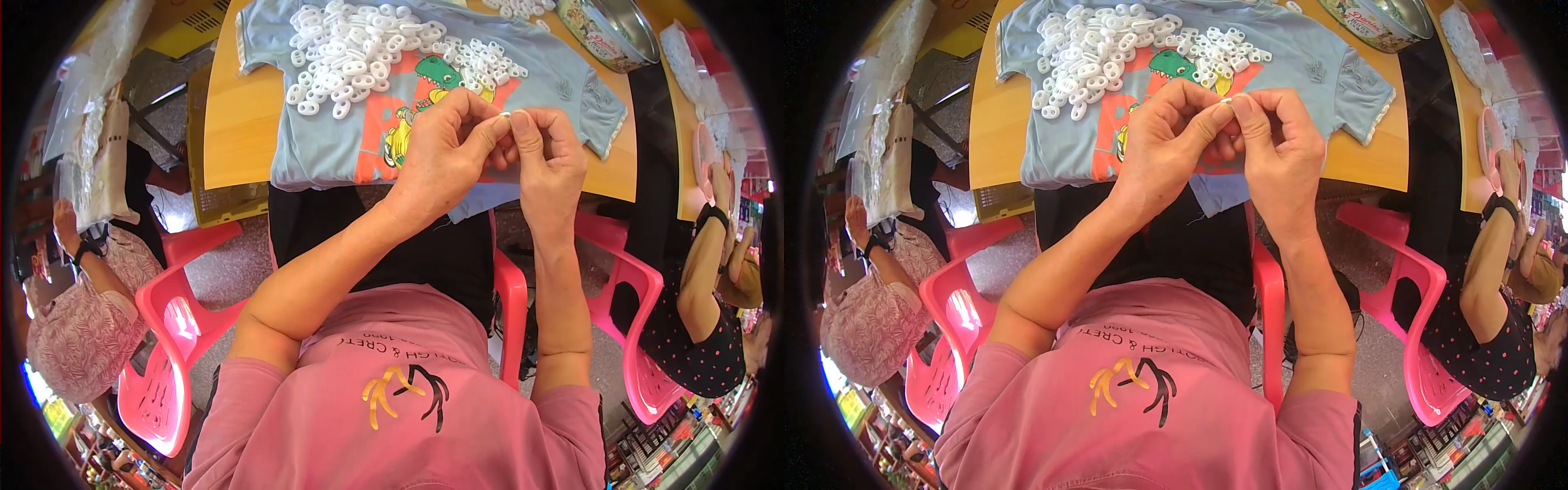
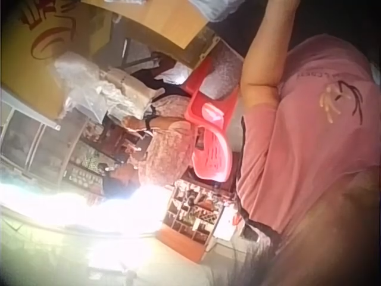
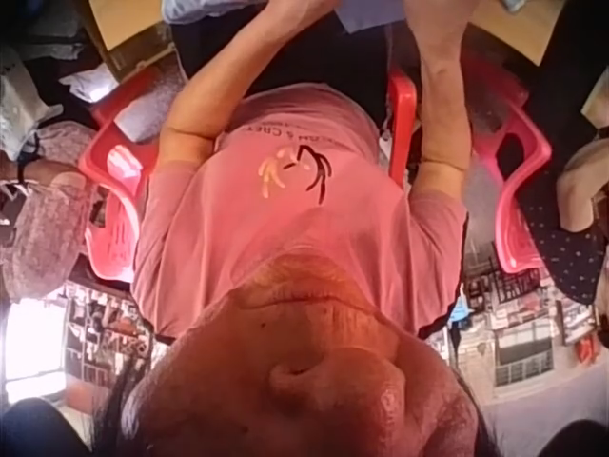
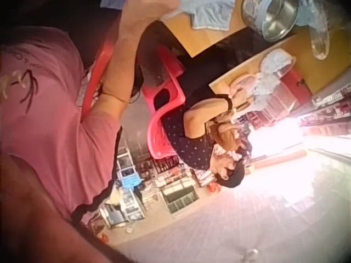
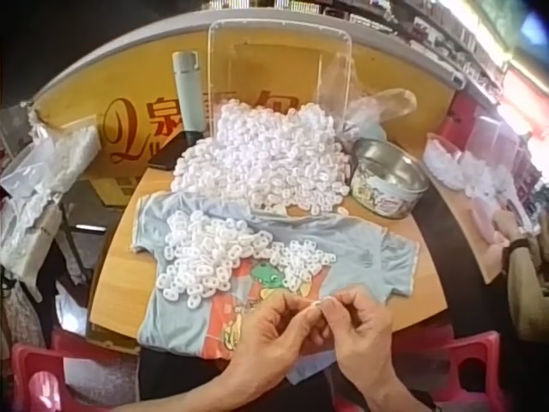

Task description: Sorting and arranging white plastic rings on a garment at a workstation.

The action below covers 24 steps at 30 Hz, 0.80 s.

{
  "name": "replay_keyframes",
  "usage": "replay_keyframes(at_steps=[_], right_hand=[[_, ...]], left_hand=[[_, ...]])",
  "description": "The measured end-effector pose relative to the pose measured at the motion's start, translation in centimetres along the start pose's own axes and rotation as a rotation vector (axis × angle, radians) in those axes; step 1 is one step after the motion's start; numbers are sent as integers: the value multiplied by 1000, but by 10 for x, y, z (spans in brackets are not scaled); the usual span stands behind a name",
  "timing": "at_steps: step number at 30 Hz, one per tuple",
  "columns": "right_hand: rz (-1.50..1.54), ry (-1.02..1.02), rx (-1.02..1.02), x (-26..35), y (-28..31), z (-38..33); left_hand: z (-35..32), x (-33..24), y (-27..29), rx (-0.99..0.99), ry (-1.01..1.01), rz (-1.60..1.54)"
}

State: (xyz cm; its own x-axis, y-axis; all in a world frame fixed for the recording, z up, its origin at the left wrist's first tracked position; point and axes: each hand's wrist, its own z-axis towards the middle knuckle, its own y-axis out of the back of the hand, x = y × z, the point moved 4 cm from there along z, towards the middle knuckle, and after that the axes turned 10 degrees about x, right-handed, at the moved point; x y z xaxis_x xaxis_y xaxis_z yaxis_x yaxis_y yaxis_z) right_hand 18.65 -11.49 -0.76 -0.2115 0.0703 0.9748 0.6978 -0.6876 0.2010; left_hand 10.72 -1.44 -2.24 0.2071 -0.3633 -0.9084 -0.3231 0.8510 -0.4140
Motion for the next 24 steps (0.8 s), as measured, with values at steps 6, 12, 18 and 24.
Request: replay_keyframes(at_steps=[6, 12, 18, 24], right_hand=[[108, -61, 128, 5, 8, 5], [100, -47, 180, 11, 13, 6], [-61, 22, 106, 12, 9, 6], [-678, 524, 32, 23, 5, 9]], left_hand=[[1, -2, 4, 39, 17, -38], [3, 1, 5, 67, 30, -60], [1, -1, 5, 79, 47, -78], [0, -3, 5, 76, 85, -70]])
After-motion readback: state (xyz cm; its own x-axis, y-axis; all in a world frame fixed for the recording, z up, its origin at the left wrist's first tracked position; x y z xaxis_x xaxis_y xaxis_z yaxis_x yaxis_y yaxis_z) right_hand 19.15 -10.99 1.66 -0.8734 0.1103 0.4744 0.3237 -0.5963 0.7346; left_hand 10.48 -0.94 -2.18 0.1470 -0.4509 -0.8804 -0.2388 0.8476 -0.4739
